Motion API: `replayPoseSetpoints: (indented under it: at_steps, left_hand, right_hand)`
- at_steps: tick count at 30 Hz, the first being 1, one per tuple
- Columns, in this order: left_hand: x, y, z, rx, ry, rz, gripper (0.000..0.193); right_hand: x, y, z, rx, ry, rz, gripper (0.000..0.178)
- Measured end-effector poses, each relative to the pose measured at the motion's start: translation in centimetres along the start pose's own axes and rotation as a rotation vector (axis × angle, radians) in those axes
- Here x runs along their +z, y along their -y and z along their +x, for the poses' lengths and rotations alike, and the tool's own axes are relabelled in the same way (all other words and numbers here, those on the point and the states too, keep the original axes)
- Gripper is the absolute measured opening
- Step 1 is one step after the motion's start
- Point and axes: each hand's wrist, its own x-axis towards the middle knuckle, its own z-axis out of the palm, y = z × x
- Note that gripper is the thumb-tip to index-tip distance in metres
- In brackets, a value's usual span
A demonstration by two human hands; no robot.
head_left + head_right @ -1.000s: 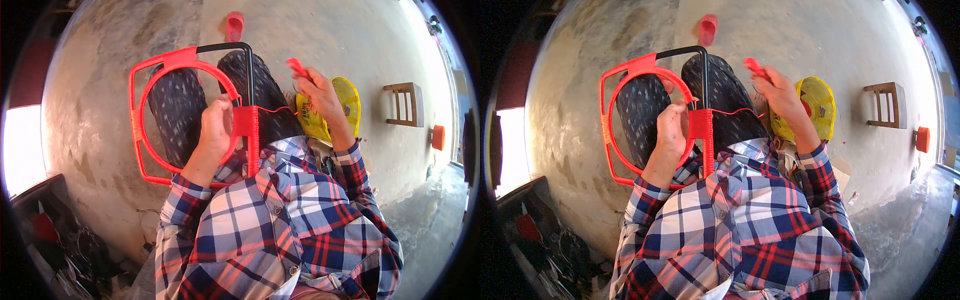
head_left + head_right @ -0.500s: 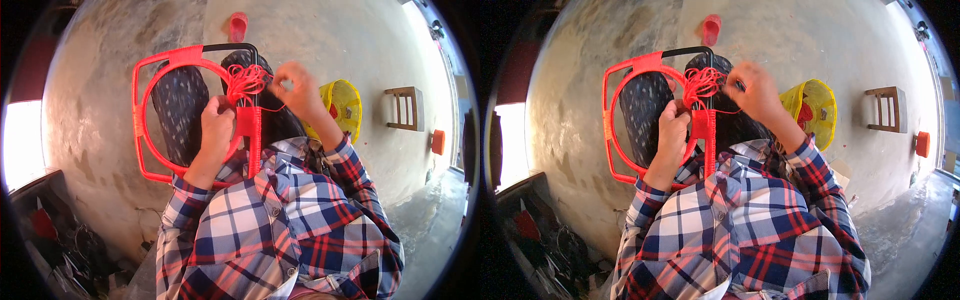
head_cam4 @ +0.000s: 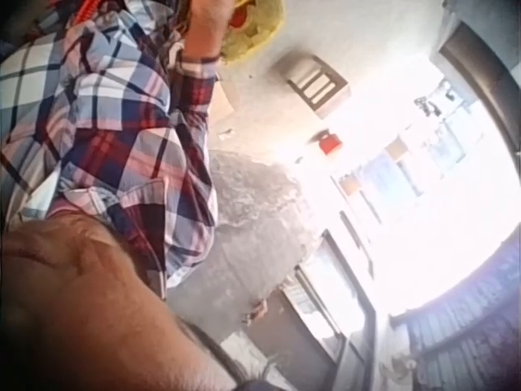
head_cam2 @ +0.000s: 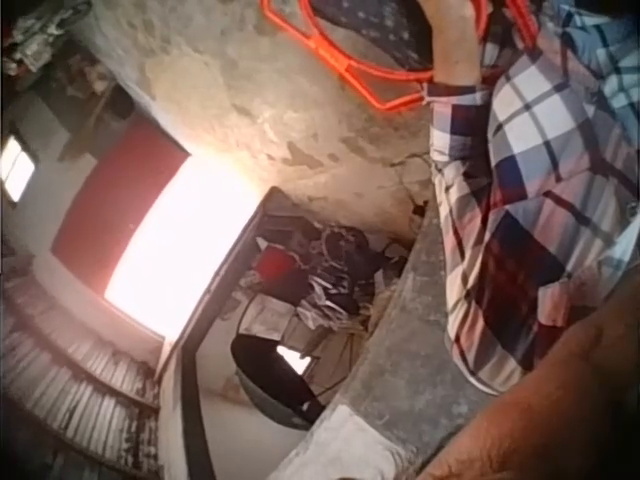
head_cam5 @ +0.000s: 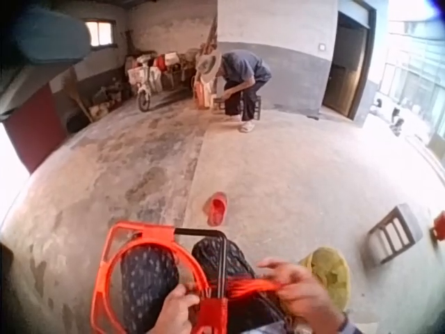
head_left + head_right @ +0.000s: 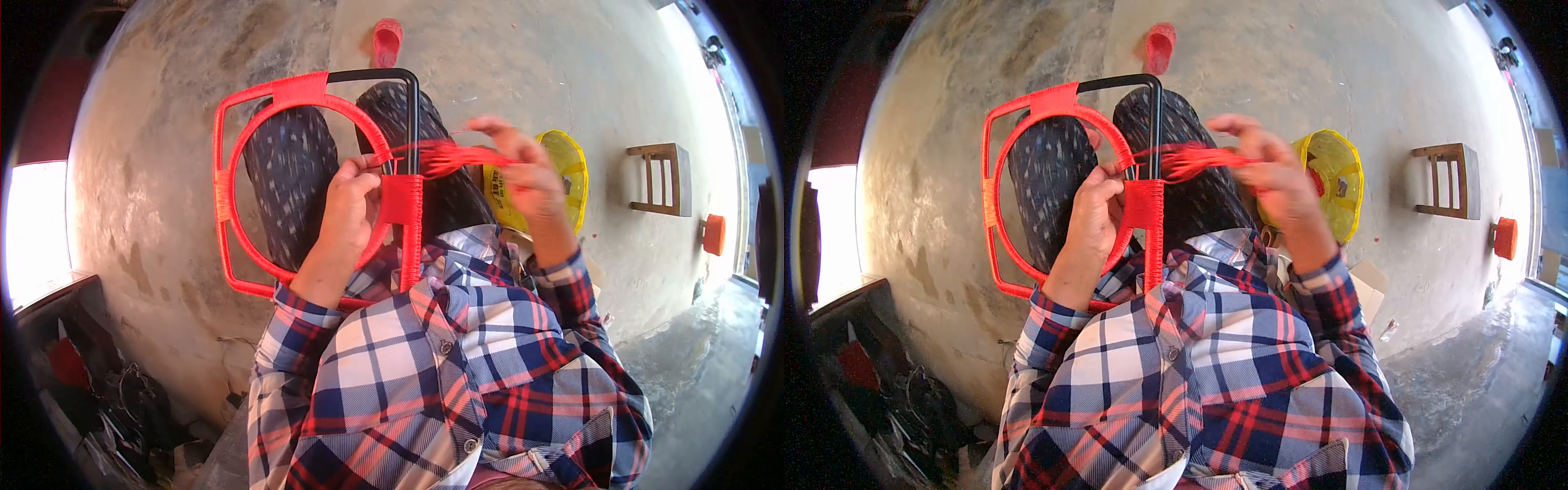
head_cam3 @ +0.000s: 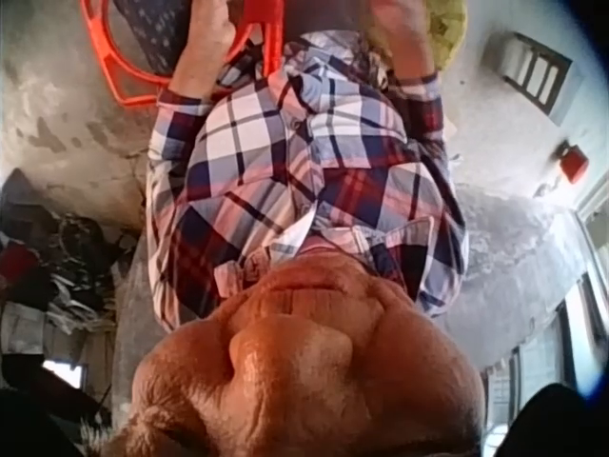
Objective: Wrapping red plastic material tightly around the metal frame of a stool or chair.
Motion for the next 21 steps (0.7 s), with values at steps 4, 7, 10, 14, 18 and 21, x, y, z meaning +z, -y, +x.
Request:
replayPoseSetpoints:
  at_steps: [4,7,10,14,18,21]
  left_hand:
    - [0.0,-0.2,0.1,0.003,0.007,0.024,0.037]
    - [0.4,-0.6,-0.3,-0.014,0.040,-0.078,0.031]
    - [0.5,-0.6,-0.8,-0.023,0.104,-0.021,0.029]
    - [0.7,-0.1,-1.0,0.020,0.123,0.012,0.017]
    - [0.4,0.1,-1.0,0.035,0.097,0.088,0.013]
    - [-0.5,0.5,-0.7,0.046,0.071,0.148,0.012]
  right_hand:
    - [-6.9,5.7,-1.9,0.008,0.269,0.499,0.010]
    - [-9.7,7.8,-2.2,-0.116,-0.155,0.540,0.005]
    - [-7.4,5.8,-1.6,0.045,-0.330,0.404,0.010]
    - [0.3,-1.3,-0.9,0.305,-0.149,-0.082,0.013]
    - [3.8,-2.4,-0.5,0.386,0.011,-0.159,0.015]
    - [3.1,-0.1,0.5,0.428,-0.043,-0.132,0.020]
